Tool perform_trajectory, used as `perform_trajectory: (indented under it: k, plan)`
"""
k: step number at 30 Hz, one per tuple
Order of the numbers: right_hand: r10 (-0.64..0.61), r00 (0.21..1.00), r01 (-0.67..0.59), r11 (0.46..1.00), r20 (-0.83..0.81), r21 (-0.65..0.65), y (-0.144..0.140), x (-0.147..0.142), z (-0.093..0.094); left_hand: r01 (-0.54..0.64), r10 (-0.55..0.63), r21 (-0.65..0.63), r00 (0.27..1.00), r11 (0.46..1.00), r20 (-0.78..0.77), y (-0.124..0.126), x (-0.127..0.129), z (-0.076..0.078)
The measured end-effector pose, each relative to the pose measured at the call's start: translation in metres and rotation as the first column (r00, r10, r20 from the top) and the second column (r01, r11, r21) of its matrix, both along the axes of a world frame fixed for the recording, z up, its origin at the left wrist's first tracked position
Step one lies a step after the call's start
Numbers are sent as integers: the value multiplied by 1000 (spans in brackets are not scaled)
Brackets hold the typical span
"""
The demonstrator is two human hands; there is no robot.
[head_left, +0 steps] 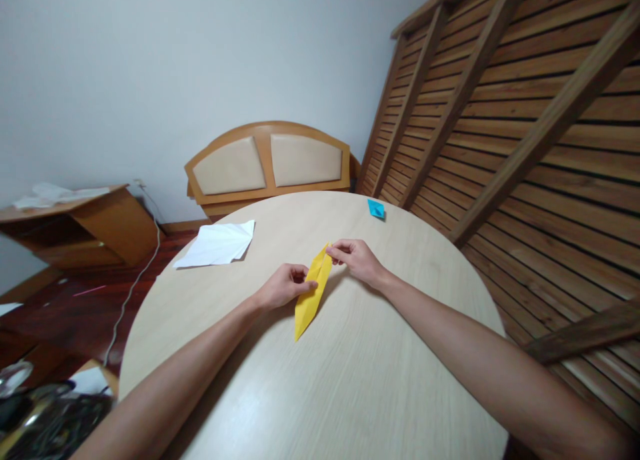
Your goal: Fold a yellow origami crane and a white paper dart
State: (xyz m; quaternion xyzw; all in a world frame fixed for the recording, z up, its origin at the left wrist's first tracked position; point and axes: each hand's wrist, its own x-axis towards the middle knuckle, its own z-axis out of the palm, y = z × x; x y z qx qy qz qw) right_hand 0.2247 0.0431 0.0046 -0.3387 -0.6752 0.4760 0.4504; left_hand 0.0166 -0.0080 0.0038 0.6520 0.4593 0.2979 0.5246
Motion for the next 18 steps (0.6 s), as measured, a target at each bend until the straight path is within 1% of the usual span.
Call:
perform_trajectory:
  k: [4, 6, 11, 13, 15, 18]
  plan:
    - [-23, 999, 22, 1000, -24, -14, 2, 0, -2, -8, 8, 8, 1000, 1000, -5, 0, 0, -1]
    - [-7, 999, 5, 999, -32, -41, 1, -1, -2, -12, 12, 16, 1000, 1000, -13, 0, 0, -2]
    - [156, 988, -153, 982, 21, -107, -5, -4, -3, 4, -3, 57, 1000, 998, -23, 1, 0, -5]
    - [190, 981, -184, 974, 34, -132, -8, -6, -4, 18, -16, 68, 999, 998, -29, 1, 0, -6]
    - [181, 983, -174, 975, 39, -141, -9, -6, -4, 28, -26, 69, 999, 997, -31, 1, 0, -7]
    - [123, 991, -116, 987, 58, -111, -8, -4, -2, 42, -41, 50, 999, 998, -24, 1, -1, -8]
